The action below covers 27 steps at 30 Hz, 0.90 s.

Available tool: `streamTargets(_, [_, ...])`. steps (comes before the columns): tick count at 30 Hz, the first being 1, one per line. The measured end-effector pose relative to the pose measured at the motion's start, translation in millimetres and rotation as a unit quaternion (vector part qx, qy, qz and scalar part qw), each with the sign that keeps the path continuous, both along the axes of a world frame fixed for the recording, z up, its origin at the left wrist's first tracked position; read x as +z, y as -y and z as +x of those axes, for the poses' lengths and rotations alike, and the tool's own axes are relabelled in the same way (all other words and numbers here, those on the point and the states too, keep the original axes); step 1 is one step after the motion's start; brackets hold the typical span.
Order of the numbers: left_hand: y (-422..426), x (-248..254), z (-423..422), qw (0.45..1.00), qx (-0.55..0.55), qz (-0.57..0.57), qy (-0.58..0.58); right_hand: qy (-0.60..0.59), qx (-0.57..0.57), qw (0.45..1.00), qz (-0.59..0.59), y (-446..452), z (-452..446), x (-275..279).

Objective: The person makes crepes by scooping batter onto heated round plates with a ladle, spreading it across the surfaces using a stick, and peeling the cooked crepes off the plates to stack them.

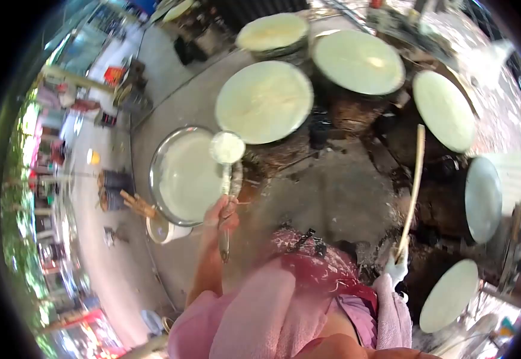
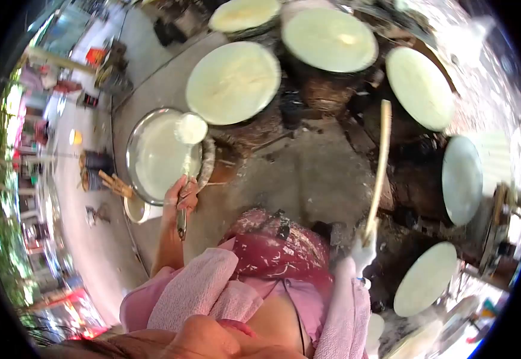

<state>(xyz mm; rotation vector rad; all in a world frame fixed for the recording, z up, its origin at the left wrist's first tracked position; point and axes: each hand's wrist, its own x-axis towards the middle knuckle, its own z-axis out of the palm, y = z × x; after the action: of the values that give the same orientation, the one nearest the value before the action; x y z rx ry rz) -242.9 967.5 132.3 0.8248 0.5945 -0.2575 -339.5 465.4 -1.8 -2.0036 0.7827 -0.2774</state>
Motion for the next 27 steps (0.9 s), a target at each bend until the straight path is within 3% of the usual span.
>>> streamTargets(1, [-39,-15,-5,0.995,-0.012,0.084,0.055,-0.020,0.043,0.999,0.010,-34,13,6])
streamTargets(2, [-80,-31,-2,0.972,-0.007,0.229,-0.060,-0.057,0.090,0.994,0.004,-78,31,31])
streamTargets(3, [-121,-66,-4,0.918,-0.028,0.388,-0.080,-0.091,0.133,0.987,-0.002,-120,46,53])
streamTargets(5, [-186,-139,-9,0.734,-0.086,0.665,-0.112,-0.132,0.222,0.965,-0.040,-173,55,54])
streamTargets(6, [-208,-145,-5,0.602,-0.163,0.778,-0.073,-0.168,0.242,0.955,-0.022,-202,58,58])
streamTargets(7, [-234,-160,-2,0.582,-0.221,0.779,-0.075,-0.099,0.290,0.947,-0.091,-223,56,49])
streamTargets(9, [-269,-200,8,0.537,-0.338,0.770,-0.070,-0.222,0.300,0.926,-0.059,-241,56,58])
streamTargets(12, [-301,-251,48,0.536,-0.358,0.760,-0.083,-0.257,0.286,0.917,-0.104,-266,56,62])
streamTargets(15, [-316,-243,83,0.497,-0.415,0.761,-0.042,-0.237,0.280,0.924,-0.109,-270,41,37])
streamTargets(18, [-338,-289,62,0.536,-0.435,0.723,-0.020,-0.256,0.285,0.920,-0.083,-270,38,15])
streamTargets(19, [-342,-314,39,0.645,-0.406,0.647,-0.002,-0.304,0.279,0.911,0.010,-281,45,23])
streamTargets(21, [-338,-344,-13,0.842,-0.321,0.434,-0.017,-0.241,0.372,0.896,0.022,-287,40,10])
streamTargets(22, [-330,-347,-36,0.917,-0.255,0.301,-0.062,-0.237,0.409,0.880,-0.049,-293,39,9])
streamTargets(24, [-286,-316,-69,0.973,-0.155,0.053,-0.162,-0.281,0.439,0.853,0.005,-303,27,-10])
streamTargets(25, [-268,-294,-80,0.977,-0.135,-0.008,-0.163,-0.325,0.441,0.837,0.006,-317,23,-5])
streamTargets(27, [-236,-295,-109,0.975,-0.048,-0.156,-0.150,-0.411,0.447,0.795,0.003,-345,17,5])
